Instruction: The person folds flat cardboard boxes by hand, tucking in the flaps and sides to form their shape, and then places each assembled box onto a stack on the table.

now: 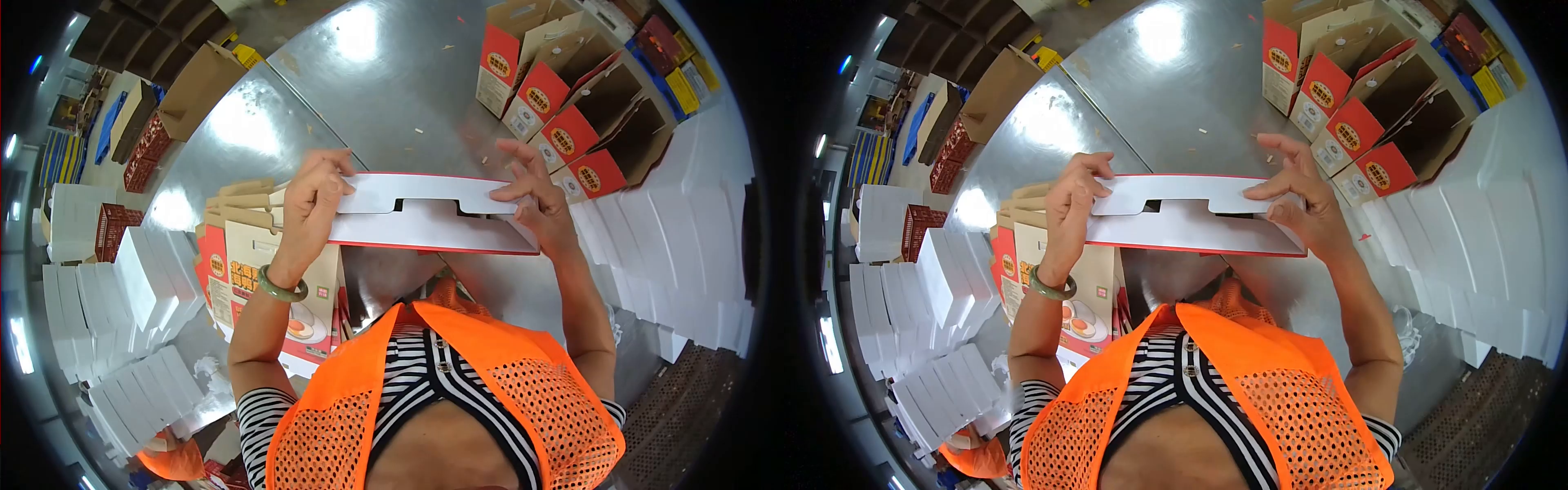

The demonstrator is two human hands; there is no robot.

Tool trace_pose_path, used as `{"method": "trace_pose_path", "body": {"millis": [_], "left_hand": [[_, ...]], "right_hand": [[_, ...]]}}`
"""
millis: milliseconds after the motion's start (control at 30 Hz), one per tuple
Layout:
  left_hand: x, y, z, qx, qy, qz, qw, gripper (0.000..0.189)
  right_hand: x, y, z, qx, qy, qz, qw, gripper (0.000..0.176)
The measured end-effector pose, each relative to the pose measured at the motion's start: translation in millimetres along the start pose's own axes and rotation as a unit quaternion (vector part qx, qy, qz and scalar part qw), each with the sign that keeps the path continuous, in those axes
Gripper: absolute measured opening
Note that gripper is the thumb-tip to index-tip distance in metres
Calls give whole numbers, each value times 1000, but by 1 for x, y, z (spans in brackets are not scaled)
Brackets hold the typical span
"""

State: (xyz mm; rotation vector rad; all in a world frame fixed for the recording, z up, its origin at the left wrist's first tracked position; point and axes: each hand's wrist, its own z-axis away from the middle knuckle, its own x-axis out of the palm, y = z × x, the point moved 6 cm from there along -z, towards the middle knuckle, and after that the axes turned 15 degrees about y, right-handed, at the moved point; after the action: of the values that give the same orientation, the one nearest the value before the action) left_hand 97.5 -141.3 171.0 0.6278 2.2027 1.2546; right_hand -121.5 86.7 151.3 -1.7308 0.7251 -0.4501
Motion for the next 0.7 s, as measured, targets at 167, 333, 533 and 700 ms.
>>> {"method": "trace_pose_path", "body": {"millis": [167,333,533,700], "left_hand": [[20,23,-10,123,-77,-223,964,28],[30,19,-9,-6,-121,-318,940,33],[24,9,-14,75,-167,-391,902,41],[0,-5,-9,61,-156,-86,982,49]], "right_hand": [[4,-16,-1,-51,-64,153,985,23],[14,-22,-5,70,-35,215,974,44],[22,-24,-1,-13,-69,332,941,46],[5,-12,-10,-28,-112,196,974,57]]}}
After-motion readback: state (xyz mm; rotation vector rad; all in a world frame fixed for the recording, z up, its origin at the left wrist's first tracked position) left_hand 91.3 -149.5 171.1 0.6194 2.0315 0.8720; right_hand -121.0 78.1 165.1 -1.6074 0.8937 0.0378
